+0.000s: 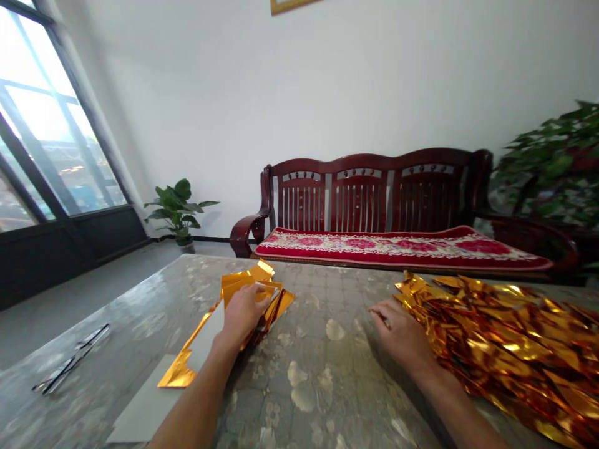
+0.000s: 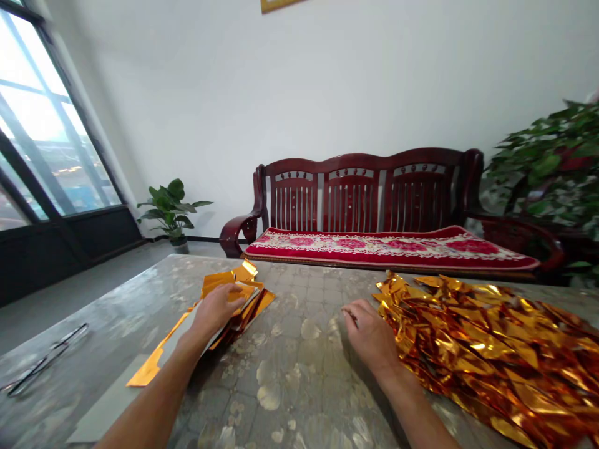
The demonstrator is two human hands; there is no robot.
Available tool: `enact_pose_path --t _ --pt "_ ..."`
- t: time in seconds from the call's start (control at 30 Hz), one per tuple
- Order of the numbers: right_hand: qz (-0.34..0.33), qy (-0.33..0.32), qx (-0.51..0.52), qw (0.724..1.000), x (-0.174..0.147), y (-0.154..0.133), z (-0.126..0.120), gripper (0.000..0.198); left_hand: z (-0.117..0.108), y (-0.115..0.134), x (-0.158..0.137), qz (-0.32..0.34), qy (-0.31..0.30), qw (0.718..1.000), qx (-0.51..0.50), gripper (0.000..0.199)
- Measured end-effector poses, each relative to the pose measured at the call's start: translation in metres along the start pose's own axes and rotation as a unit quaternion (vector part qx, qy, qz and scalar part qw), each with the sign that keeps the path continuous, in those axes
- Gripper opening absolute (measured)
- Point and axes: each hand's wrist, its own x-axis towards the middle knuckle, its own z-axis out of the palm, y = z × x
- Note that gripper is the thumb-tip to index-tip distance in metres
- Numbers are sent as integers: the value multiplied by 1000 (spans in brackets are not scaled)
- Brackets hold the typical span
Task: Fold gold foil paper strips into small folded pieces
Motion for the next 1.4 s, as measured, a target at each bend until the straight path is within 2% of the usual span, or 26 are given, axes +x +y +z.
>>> enact_pose_path --t 0.13,0.2,0.3,0.37,0.5,0.57,0.7,0.77,0.83,0.93,1.0,1.03,1.1,1.23,1.33,1.4 --pt "-4 -48 30 998 -11 -2 17 30 -12 -33 0 13 -124 989 80 69" --pt "-2 -63 43 997 -13 -2 19 30 -13 -40 -5 28 -137 986 94 64" --pt "9 -69 59 996 -15 -1 22 31 -10 -43 -14 33 -131 985 105 37" --pt "20 -68 68 995 -14 2 23 31 -7 -45 -17 31 -119 986 112 26" --pt "33 -66 79 994 -13 4 24 31 -1 -47 -21 29 -61 992 110 30" --pt "38 -66 87 993 -13 2 23 31 3 -41 -26 51 -16 995 89 29" --pt "92 -85 157 980 -16 -13 25 34 19 -6 -52 210 31 977 17 23" --pt "143 -134 233 952 -18 -23 27 43 33 17 -68 309 20 950 -27 23" --pt "162 -159 303 925 -19 -30 30 51 49 37 -84 389 1 919 -61 21" --pt "173 -118 368 906 -18 -31 35 53 70 59 -98 472 -12 877 -86 20" --pt "185 -99 365 907 -17 -28 36 48 80 68 -101 492 -34 866 -84 18" --pt "190 -88 358 910 -16 -26 36 47 83 71 -101 490 -43 866 -85 19" --pt "198 -47 350 915 -15 -24 34 42 85 77 -98 454 -46 885 -95 25" --pt "177 113 330 920 -14 -31 19 23 81 85 -89 283 -3 947 -153 48" --pt "52 196 324 924 -14 -41 9 9 86 87 -81 159 34 953 -256 51" --pt "-35 190 309 931 -17 -45 8 11 95 84 -78 131 31 940 -313 58"
